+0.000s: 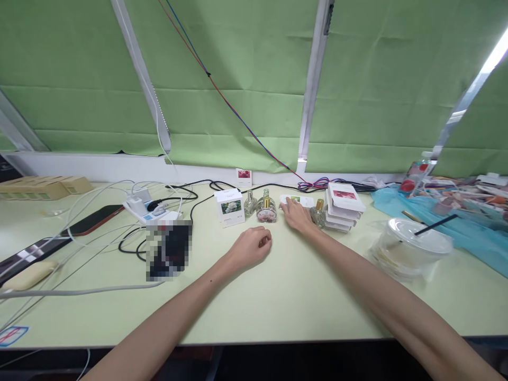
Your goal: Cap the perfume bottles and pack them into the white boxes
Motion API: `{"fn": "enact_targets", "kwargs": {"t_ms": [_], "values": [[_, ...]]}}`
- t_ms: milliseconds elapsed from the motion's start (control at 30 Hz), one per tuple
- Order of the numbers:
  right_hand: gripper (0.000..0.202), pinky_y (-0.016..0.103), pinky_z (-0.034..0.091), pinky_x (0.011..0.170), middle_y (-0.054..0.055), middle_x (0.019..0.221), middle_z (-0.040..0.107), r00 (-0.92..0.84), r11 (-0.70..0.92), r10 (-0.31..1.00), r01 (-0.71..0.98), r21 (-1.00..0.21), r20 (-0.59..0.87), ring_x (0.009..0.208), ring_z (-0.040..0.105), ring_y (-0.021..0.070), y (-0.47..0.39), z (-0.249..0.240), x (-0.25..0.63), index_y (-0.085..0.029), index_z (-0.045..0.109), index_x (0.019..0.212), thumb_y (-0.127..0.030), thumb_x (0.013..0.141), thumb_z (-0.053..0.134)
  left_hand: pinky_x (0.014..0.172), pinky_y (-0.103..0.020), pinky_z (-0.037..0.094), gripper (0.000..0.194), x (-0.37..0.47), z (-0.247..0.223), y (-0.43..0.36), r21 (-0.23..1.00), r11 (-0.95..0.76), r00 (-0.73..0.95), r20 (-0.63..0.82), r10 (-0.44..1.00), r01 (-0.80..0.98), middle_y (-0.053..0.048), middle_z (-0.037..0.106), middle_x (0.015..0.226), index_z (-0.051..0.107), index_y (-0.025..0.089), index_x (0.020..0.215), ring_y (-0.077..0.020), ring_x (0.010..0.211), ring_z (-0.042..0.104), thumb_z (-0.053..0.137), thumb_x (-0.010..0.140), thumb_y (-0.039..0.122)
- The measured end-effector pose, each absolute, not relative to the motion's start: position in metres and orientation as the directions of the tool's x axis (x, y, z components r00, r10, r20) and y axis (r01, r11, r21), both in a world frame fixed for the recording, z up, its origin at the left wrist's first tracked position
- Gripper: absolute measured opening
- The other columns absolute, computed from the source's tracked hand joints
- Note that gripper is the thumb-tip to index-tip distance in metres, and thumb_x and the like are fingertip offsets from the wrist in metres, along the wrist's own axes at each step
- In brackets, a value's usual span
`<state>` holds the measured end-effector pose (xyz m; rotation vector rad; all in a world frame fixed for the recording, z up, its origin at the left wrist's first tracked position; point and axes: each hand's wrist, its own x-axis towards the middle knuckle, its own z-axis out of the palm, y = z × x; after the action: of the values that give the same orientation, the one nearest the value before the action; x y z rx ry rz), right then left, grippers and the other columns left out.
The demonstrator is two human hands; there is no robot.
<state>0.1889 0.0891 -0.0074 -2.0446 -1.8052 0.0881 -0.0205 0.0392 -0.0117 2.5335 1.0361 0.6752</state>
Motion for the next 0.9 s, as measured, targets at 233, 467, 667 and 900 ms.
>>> {"fn": "enact_targets", "kwargs": {"t_ms": [233, 467, 667, 900], "values": [[0.048, 0.039, 0.048, 0.086, 0.017, 0.117, 0.072, 0.151, -0.090, 0.959, 0.965, -0.245, 0.239, 0.110, 0.069, 0.0337, 0.073, -0.006, 0.185, -0.018, 0.050, 0.139, -0.046, 0.107, 0.028, 0.063, -0.028, 0.038, 0.017, -0.020, -0.008, 0.035, 0.443, -0.686, 0.628, 0.295, 0.720, 0.578, -0.001, 0.064, 0.080, 0.066, 0.020, 0.078, -0.0146, 0.068, 0.055, 0.051, 0.086, 0.022], [0.049, 0.037, 0.048, 0.084, 0.017, 0.107, 0.073, 0.154, -0.118, 0.952, 0.982, -0.149, 0.263, 0.105, 0.071, 0.0321, 0.054, -0.001, 0.180, -0.018, 0.054, 0.132, -0.050, 0.107, 0.028, 0.062, -0.029, 0.037, 0.019, -0.019, -0.008, 0.035, 0.424, -0.692, 0.635, 0.292, 0.715, 0.585, -0.002, 0.063, 0.078, 0.066, 0.020, 0.077, -0.0149, 0.067, 0.054, 0.050, 0.087, 0.022], [0.046, 0.037, 0.048, 0.083, 0.017, 0.103, 0.074, 0.148, -0.119, 0.953, 0.985, -0.123, 0.266, 0.104, 0.070, 0.0331, 0.039, -0.003, 0.179, -0.017, 0.058, 0.127, -0.048, 0.107, 0.031, 0.062, -0.029, 0.037, 0.019, -0.018, -0.007, 0.036, 0.424, -0.693, 0.638, 0.289, 0.713, 0.583, -0.003, 0.064, 0.079, 0.066, 0.019, 0.078, -0.0158, 0.069, 0.055, 0.050, 0.087, 0.023], [0.046, 0.037, 0.048, 0.081, 0.017, 0.099, 0.075, 0.136, -0.100, 0.954, 0.984, -0.147, 0.267, 0.094, 0.073, 0.0318, 0.029, -0.005, 0.178, -0.018, 0.058, 0.127, -0.050, 0.106, 0.034, 0.063, -0.028, 0.038, 0.019, -0.019, -0.008, 0.036, 0.422, -0.703, 0.643, 0.301, 0.704, 0.573, -0.003, 0.065, 0.079, 0.067, 0.020, 0.079, -0.0159, 0.068, 0.056, 0.051, 0.087, 0.022]]}}
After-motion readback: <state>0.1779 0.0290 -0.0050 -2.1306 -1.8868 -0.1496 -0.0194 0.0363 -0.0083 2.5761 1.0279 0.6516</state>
